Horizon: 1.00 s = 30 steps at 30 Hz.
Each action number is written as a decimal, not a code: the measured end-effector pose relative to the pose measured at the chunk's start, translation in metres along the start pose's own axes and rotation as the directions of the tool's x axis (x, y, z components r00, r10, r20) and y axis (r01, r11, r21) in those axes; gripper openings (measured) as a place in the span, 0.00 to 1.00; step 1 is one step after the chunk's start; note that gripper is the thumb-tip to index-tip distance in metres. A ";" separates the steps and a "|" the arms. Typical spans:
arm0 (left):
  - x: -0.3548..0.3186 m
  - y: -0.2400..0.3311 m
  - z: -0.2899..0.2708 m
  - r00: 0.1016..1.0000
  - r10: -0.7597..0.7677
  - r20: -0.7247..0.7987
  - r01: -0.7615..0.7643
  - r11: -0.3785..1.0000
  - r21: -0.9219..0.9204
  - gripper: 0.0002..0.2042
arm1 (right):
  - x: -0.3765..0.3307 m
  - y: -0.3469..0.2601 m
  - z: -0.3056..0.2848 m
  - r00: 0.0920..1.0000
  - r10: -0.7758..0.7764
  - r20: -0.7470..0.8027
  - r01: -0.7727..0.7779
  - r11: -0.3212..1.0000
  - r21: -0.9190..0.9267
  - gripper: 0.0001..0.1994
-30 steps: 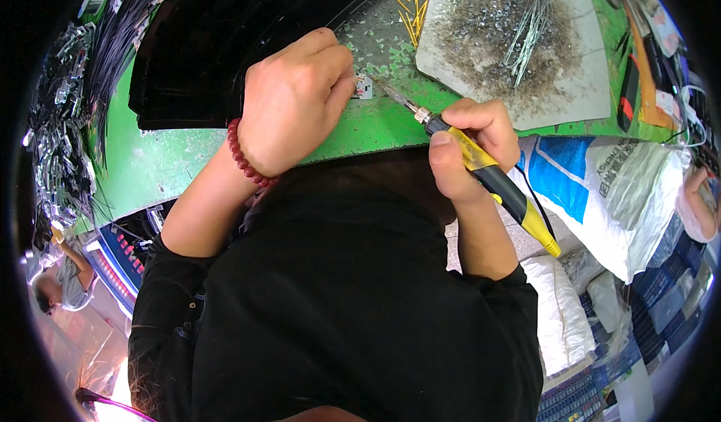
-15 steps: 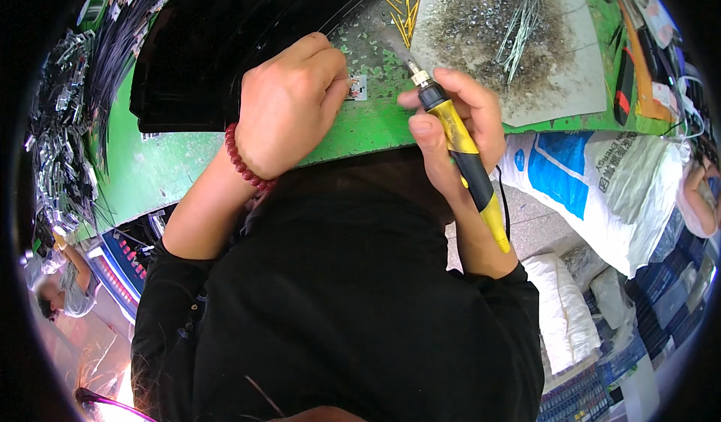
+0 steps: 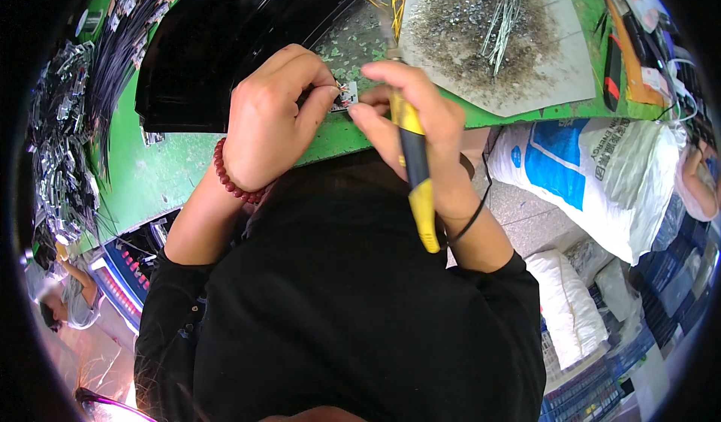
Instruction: The person strips wire ends with a tool and solders them to circuit boards using a soldering iron. The person then places an assembled plastic housing into a crate and solders wires onto additional circuit boards.
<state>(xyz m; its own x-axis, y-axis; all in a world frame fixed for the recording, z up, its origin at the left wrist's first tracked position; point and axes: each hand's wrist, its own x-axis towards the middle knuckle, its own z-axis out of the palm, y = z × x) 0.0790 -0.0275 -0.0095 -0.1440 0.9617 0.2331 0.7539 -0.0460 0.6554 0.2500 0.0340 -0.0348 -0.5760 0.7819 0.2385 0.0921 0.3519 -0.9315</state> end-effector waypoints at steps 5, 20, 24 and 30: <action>-0.003 -0.002 0.000 0.999 0.019 -0.027 -0.020 0.999 -0.035 0.04 | 0.002 0.004 0.006 0.998 -0.005 -0.058 0.006 1.000 0.019 0.18; 0.002 -0.004 0.008 0.986 0.162 -0.026 -0.143 0.929 0.342 0.07 | 0.030 0.012 -0.001 0.908 -0.385 -0.168 0.326 0.898 -0.294 0.15; 0.004 -0.003 0.012 0.986 0.167 -0.005 -0.150 0.898 0.414 0.05 | 0.012 0.009 -0.005 0.903 -0.415 0.110 0.411 0.762 -0.500 0.14; 0.005 0.005 0.004 0.990 0.129 0.051 -0.138 0.891 0.432 0.05 | 0.008 0.011 -0.007 0.948 -0.294 0.121 0.317 0.844 -0.433 0.13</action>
<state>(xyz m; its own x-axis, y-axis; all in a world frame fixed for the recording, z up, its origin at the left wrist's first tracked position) 0.0846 -0.0221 -0.0078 -0.0124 0.9604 0.2785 0.9688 -0.0574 0.2411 0.2519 0.0476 -0.0416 -0.6712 0.5760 0.4666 0.2469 0.7672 -0.5919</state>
